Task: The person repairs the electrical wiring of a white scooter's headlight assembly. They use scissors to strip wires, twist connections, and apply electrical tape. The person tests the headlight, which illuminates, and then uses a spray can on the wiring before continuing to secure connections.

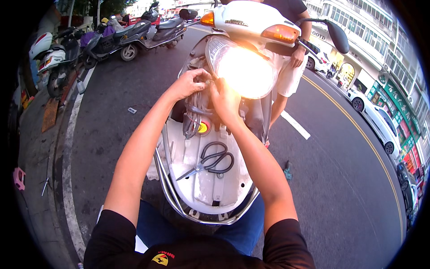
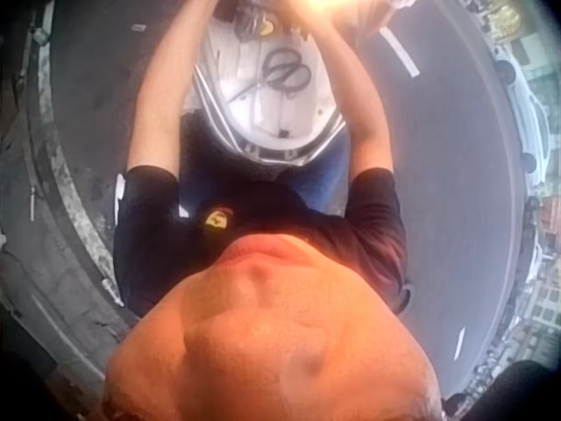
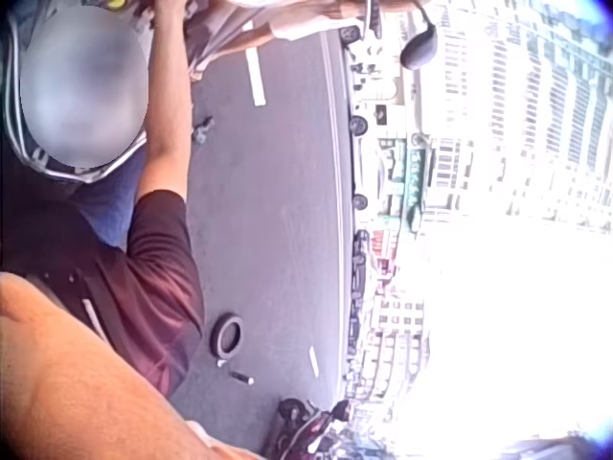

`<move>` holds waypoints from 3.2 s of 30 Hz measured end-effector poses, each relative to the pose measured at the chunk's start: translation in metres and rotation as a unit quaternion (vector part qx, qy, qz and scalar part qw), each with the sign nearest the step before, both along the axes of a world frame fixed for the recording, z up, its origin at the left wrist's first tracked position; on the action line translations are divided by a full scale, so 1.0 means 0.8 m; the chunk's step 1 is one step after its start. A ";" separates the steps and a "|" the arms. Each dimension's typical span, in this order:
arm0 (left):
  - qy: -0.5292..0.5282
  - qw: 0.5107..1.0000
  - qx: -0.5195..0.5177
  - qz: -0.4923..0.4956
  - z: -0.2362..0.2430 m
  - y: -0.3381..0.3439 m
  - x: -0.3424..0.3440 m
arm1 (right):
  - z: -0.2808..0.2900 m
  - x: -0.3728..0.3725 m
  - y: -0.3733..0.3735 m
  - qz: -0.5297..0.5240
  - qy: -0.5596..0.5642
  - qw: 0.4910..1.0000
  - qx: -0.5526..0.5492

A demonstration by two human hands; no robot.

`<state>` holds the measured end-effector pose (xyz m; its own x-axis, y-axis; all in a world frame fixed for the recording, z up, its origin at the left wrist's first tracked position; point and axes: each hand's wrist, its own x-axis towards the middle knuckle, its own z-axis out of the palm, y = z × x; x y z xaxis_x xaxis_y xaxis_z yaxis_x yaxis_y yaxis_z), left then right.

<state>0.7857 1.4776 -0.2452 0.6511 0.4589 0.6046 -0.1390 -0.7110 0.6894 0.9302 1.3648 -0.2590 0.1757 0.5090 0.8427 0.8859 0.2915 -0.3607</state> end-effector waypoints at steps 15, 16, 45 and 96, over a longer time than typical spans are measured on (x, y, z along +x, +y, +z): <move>0.049 0.981 0.141 0.126 -0.002 0.004 0.012 | 0.071 -0.004 -0.055 0.168 0.266 0.949 -0.008; 0.049 0.979 0.148 0.128 0.000 0.003 0.015 | 0.099 -0.005 -0.076 0.159 0.255 0.953 0.027; 0.073 0.917 0.341 0.191 0.010 -0.057 0.013 | -0.206 0.279 -0.391 -0.204 -0.035 0.835 -0.510; 0.166 0.953 0.196 0.163 0.011 -0.105 0.048 | -0.069 0.060 -0.054 0.089 0.122 0.986 0.073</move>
<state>0.8242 1.3936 -0.2362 0.6980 0.4509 0.5563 0.3126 -0.8908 0.3299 0.9786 1.3215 -0.3140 0.3017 0.4271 0.8524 0.7078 0.4986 -0.5003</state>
